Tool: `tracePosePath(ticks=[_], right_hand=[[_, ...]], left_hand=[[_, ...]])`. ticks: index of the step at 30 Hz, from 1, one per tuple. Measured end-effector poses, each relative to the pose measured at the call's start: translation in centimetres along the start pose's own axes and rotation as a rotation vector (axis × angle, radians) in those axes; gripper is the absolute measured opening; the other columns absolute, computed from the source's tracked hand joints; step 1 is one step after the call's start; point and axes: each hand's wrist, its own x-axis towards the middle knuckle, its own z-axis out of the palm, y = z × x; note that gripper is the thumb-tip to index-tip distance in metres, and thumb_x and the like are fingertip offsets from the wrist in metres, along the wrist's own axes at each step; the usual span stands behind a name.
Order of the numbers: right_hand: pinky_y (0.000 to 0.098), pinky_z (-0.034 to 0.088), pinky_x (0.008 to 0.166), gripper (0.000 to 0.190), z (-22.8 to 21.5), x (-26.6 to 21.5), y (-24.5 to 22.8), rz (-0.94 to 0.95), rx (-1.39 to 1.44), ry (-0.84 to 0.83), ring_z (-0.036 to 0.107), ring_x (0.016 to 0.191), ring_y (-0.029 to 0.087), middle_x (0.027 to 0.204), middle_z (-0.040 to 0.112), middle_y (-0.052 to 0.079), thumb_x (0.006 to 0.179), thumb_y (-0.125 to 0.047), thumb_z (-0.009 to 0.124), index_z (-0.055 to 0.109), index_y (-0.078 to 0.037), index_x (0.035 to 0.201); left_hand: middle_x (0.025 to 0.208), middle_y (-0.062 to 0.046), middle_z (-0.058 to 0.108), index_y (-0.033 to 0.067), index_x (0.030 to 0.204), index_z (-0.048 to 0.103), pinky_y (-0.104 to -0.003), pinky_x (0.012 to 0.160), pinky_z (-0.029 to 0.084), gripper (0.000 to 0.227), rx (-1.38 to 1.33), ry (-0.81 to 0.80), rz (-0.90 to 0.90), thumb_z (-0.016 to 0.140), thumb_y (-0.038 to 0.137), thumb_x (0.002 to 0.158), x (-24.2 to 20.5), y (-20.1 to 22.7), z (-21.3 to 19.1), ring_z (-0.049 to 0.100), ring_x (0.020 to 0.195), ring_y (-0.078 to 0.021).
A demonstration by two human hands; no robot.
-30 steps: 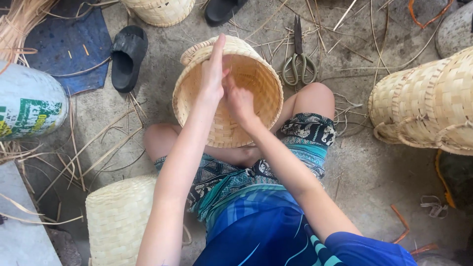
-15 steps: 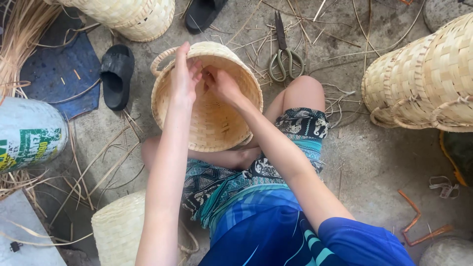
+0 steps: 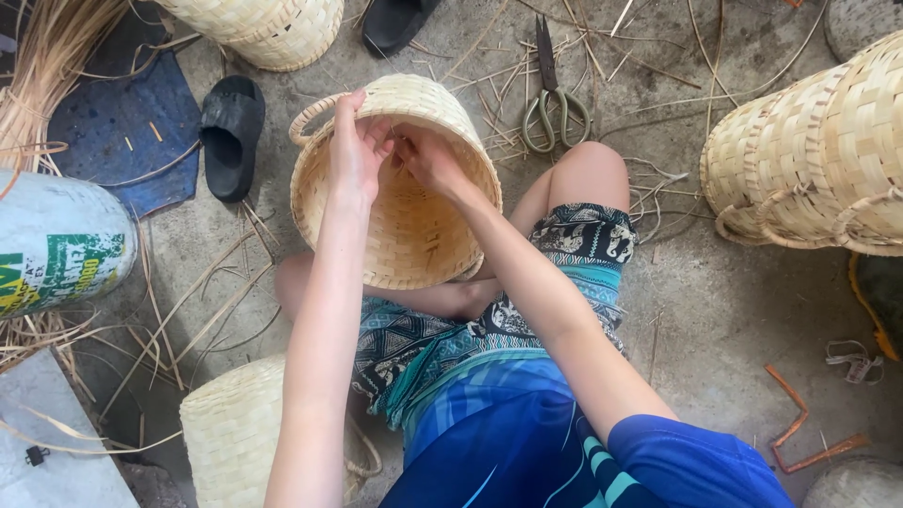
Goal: Weaving and assembling bamboo baskets while sitting on the floor.
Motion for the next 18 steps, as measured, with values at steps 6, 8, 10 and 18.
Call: tracePosePath(ticks=[6,8,10,18], right_hand=[[0.0347,0.057,0.074,0.024,1.7,0.2,5.2,0.011,0.106,0.045,0.07,0.079,0.019,0.087,0.074,0.007,0.102,-0.016,0.05,0.069,-0.003,0.106],[0.0351,0.058,0.08,0.027,5.7,-5.7,7.5,-0.021,0.081,0.047,0.072,0.085,0.02,0.092,0.074,0.009,0.102,-0.016,0.046,0.069,-0.003,0.105],[0.036,0.055,0.085,0.029,3.1,-1.0,7.5,0.052,0.119,0.072,0.069,0.093,0.022,0.101,0.072,0.011,0.103,-0.02,0.046,0.067,-0.003,0.111],[0.0403,0.049,0.101,0.044,6.1,-12.8,9.1,0.157,0.2,0.104,0.061,0.12,0.031,0.127,0.065,0.022,0.104,-0.029,0.049,0.059,0.003,0.132]], left_hand=[[0.128,-0.01,0.061,0.0054,0.133,0.054,-0.038,0.096,0.046,0.062,-0.094,-0.118,0.042,0.065,0.045,0.087,-0.4,-1.3,-0.1,0.058,0.117,-0.0204],[0.131,-0.012,0.06,0.0046,0.133,0.053,-0.04,0.104,0.046,0.06,-0.126,-0.147,0.066,0.063,0.043,0.088,-0.8,-2.1,0.3,0.057,0.123,-0.0223],[0.135,-0.011,0.057,0.0051,0.135,0.052,-0.042,0.11,0.039,0.06,-0.129,-0.194,0.121,0.062,0.04,0.087,-1.4,-2.7,0.8,0.051,0.129,-0.0233],[0.149,-0.013,0.048,-0.0015,0.14,0.048,-0.041,0.122,0.025,0.058,-0.078,-0.169,0.148,0.051,0.038,0.098,-0.3,-6.3,-1.0,0.039,0.141,-0.0214]])
